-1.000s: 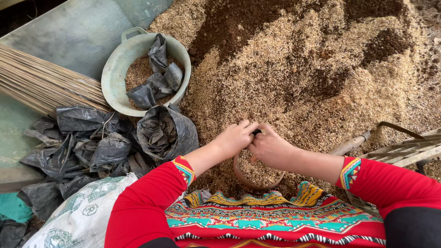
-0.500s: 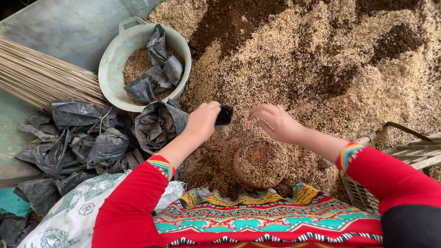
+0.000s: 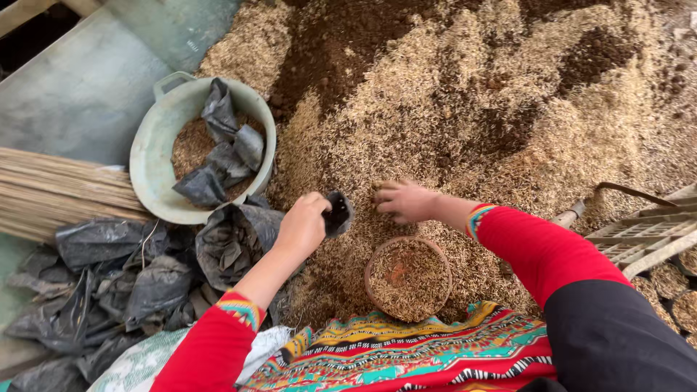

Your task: The person scoops a granular brown material from a large pile into a small bowl, then transfers it into black plastic bags. They tie each filled bag and place it into a white crate. The process is repeated multiple times.

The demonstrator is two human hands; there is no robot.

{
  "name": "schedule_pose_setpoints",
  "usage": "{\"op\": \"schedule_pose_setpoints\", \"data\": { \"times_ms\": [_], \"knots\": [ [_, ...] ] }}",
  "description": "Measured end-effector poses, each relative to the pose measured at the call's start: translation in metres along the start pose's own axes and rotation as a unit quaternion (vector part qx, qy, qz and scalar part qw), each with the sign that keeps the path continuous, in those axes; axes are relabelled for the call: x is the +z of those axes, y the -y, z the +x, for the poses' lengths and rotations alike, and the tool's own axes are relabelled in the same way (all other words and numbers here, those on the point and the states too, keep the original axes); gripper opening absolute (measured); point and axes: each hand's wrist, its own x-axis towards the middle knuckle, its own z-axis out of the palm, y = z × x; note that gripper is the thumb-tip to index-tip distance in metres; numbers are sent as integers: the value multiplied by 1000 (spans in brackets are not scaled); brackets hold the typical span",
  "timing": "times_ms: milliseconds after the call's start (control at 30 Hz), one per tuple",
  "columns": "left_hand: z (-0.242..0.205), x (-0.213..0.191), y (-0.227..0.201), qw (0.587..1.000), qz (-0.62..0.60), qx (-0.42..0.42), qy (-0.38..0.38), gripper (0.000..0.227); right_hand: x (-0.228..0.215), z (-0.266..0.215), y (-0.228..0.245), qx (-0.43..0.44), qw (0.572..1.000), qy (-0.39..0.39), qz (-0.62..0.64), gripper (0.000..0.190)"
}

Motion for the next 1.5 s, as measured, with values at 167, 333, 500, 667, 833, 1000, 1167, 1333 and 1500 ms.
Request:
{"op": "schedule_pose_setpoints", "data": {
  "times_ms": [167, 333, 500, 667, 833, 1000, 1167, 1333, 1500],
  "knots": [
    [-19, 3, 1, 996, -57, -39, 48, 41, 50, -44, -77, 134, 959, -24, 250, 45],
    [-21, 17, -6, 991, -85, -5, 99, 49, 70, -101, -161, 316, 872, -334, 166, 37],
    [-13, 21, -20, 986, -99, 9, 137, 50, 65, -120, -199, 624, 698, -238, 259, 93],
    [0, 22, -38, 980, -108, 26, 163, 51, 58, -72, -161, 592, 746, -139, 270, 109],
    [14, 28, -49, 977, -118, 66, 164, 52, 46, -45, -85, 462, 856, -41, 230, 89],
    [13, 29, -50, 977, -100, 76, 170, 51, 51, -36, -32, 355, 892, 35, 278, 77],
    [6, 28, -49, 981, -80, 75, 159, 53, 61, -40, -36, 275, 887, 1, 371, 51],
    [-2, 24, -48, 979, -73, 49, 186, 52, 38, -50, -56, 361, 849, 34, 384, 52],
    [-8, 18, -53, 982, -68, 69, 163, 54, 11, -59, -58, 351, 903, 38, 245, 55]
  ]
}}
